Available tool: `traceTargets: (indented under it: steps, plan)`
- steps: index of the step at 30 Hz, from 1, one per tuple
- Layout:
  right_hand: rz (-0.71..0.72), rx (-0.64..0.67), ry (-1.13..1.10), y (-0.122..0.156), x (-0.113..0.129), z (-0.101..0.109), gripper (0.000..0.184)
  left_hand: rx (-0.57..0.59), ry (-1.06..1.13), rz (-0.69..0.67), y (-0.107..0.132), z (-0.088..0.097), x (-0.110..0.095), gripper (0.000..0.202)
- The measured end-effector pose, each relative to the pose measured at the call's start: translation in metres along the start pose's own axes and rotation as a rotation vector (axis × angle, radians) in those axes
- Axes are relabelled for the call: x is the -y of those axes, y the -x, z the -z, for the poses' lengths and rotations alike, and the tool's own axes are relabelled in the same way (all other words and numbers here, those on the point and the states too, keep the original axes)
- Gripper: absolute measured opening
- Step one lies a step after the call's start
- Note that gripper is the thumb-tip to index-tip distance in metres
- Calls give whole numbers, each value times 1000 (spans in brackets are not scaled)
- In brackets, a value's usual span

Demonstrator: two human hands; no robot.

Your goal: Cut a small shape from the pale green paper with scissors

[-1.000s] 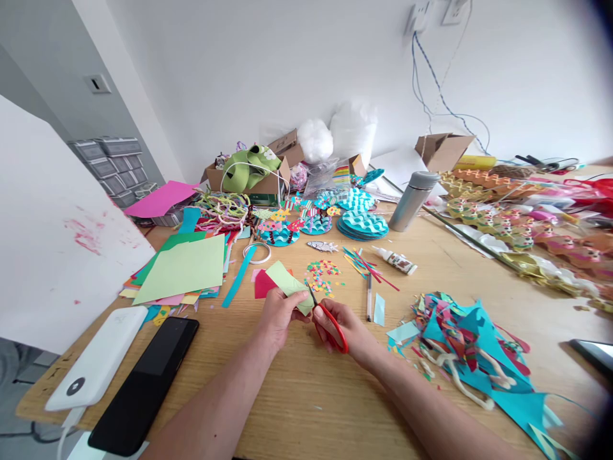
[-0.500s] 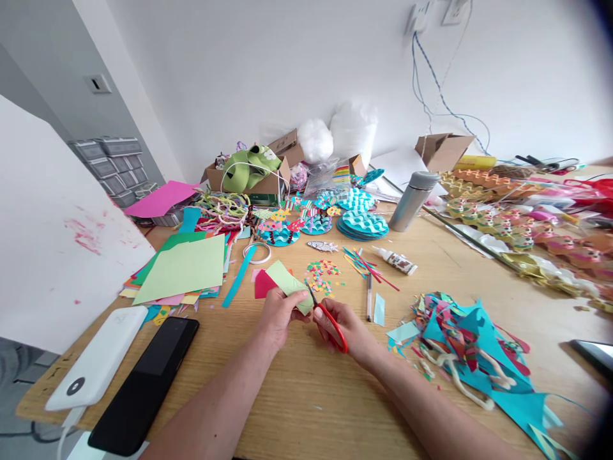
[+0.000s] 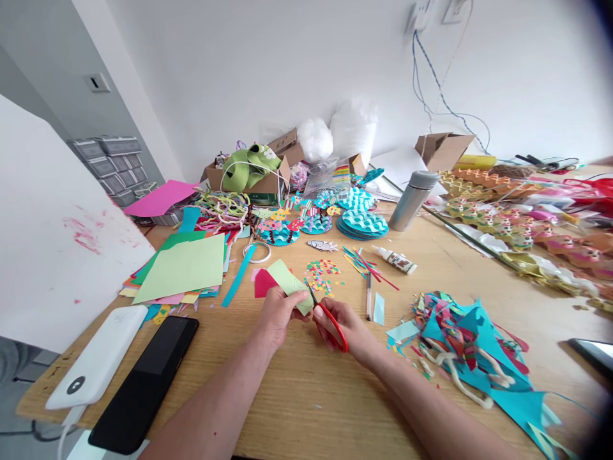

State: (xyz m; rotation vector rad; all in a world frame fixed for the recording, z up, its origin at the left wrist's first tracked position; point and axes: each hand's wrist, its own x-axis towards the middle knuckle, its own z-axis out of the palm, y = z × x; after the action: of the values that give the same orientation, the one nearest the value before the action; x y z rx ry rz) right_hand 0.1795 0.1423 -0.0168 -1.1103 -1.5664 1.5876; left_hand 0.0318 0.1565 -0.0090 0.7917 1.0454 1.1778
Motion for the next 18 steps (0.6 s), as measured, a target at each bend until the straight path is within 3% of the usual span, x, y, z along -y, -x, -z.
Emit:
traceTargets:
  steps: [18]
  plan:
    - [9, 38, -8, 1, 3, 0, 52, 24, -31, 0, -1, 4, -4, 17]
